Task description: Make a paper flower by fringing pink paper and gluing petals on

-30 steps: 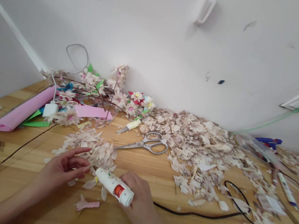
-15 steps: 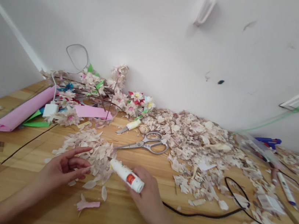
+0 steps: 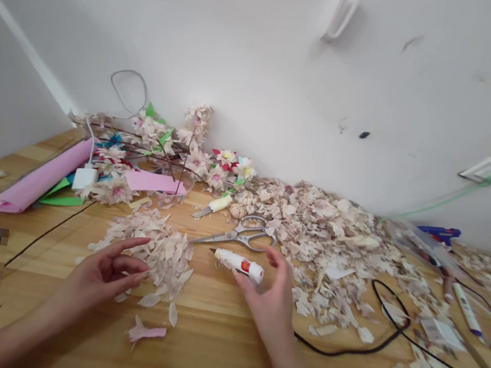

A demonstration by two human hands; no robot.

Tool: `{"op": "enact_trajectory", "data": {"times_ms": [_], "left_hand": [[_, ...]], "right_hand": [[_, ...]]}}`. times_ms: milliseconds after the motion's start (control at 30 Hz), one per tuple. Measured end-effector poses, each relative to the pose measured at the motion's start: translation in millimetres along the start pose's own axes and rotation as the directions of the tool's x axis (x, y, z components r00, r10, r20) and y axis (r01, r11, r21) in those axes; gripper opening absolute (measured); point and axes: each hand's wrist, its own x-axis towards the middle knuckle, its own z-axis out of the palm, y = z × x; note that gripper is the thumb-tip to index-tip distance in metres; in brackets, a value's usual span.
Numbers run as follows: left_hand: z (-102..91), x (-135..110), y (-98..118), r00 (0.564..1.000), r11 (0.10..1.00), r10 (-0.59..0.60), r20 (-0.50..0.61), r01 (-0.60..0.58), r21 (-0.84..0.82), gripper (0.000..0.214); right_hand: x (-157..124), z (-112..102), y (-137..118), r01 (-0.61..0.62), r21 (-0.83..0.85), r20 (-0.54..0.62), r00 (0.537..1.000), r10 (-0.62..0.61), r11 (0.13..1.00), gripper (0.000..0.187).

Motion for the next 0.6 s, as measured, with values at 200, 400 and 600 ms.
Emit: {"op": "enact_trajectory", "data": {"times_ms": [200, 400, 600], "left_hand": [[2.4, -0.3, 0.2, 0.999, 0.998, 0.039, -0.015, -0.038, 0.056, 0.059], [3.4, -1.0, 1.1, 0.996, 0.991, 0.086, -0.013, -0.084, 0.102, 0.056], [3.2, -1.2, -1.5, 0.994, 0.987, 0.103, -0.022, -0.099, 0.126, 0.055]], "right_hand": [[-24.5, -1.0, -49.5, 0.450, 0.110, 0.320, 0.828, -0.460, 0.886, 0.022], [-43.4, 35.5, -71.3, 0.351, 0.166, 0.760, 0.550, -0.346, 0.922, 0.016], [-39.1, 32.8, -66.3, 0.172, 0.255, 0.731, 0.609, -0.306, 0.952, 0.011]]}}
